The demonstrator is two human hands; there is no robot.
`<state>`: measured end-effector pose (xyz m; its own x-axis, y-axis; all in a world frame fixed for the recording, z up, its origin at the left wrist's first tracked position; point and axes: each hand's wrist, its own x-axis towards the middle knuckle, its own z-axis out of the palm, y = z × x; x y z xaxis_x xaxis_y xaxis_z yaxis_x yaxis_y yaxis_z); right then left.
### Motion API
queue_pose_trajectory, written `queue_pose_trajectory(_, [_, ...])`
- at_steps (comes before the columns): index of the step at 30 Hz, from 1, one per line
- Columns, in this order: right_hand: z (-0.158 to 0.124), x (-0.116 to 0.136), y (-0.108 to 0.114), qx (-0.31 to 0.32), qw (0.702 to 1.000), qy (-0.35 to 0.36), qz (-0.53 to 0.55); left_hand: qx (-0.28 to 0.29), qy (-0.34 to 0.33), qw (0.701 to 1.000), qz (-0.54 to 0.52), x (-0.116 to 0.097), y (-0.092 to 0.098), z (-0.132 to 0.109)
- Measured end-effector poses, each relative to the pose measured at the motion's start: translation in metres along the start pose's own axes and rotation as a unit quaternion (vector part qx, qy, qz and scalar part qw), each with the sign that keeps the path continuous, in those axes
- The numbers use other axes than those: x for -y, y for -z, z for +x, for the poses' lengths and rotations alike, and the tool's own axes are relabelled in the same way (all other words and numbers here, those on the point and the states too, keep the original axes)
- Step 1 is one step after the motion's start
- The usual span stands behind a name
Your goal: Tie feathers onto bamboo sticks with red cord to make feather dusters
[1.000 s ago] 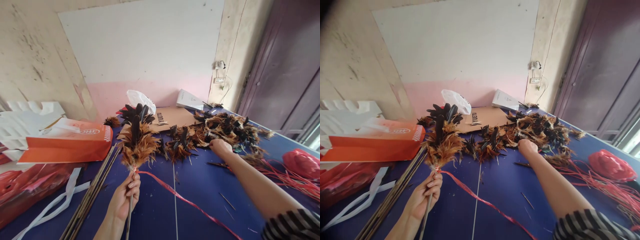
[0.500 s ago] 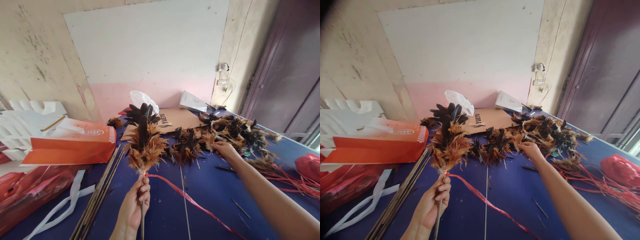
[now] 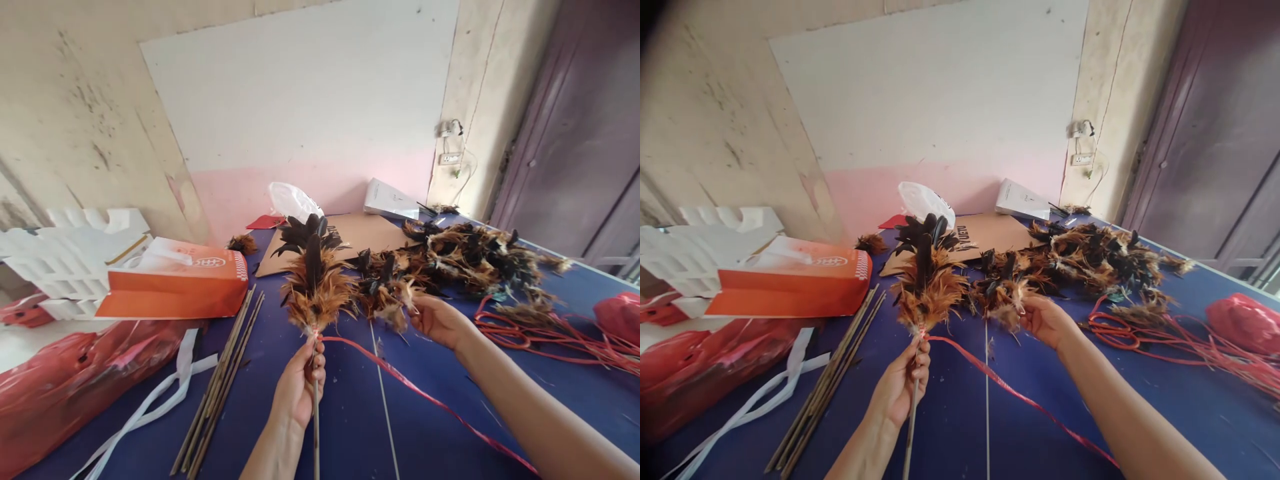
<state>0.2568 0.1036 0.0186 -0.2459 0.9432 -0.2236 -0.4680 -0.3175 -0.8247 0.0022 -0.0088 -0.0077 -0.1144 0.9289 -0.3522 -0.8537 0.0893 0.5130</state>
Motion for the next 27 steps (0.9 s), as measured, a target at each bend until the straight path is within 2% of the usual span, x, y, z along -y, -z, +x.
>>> queue_pose_trajectory(3, [-0.001,0.000,0.001,0.012,1.000,0.006,0.000,0.009,0.015,1.000,-0.016,-0.001,0.003,0.002])
queue_pose_trajectory(5, [-0.007,0.001,-0.006,0.036,0.999,0.013,0.001,0.029,0.012,0.999,-0.016,-0.002,0.004,0.002])
queue_pose_trajectory(10, [-0.038,-0.009,-0.051,0.161,0.986,0.028,-0.039,0.056,-0.012,0.998,0.002,-0.001,0.002,-0.003])
queue_pose_trajectory(13, [-0.053,-0.022,-0.078,0.193,0.977,0.036,-0.077,0.057,-0.020,0.998,0.024,0.002,0.000,-0.007])
queue_pose_trajectory(16, [-0.057,-0.032,-0.094,0.208,0.970,0.049,-0.114,0.042,-0.029,0.997,0.057,0.005,-0.003,-0.009])
queue_pose_trajectory(19, [-0.055,-0.036,-0.103,0.217,0.963,0.082,-0.139,0.026,-0.046,0.994,0.100,0.008,-0.005,-0.008])
queue_pose_trajectory(24, [-0.054,-0.042,-0.111,0.290,0.934,0.138,-0.159,0.037,-0.080,0.983,0.161,0.009,-0.005,-0.008])
queue_pose_trajectory(27, [-0.049,-0.048,-0.110,0.282,0.932,0.140,-0.179,0.044,-0.088,0.980,0.171,0.008,-0.005,-0.009])
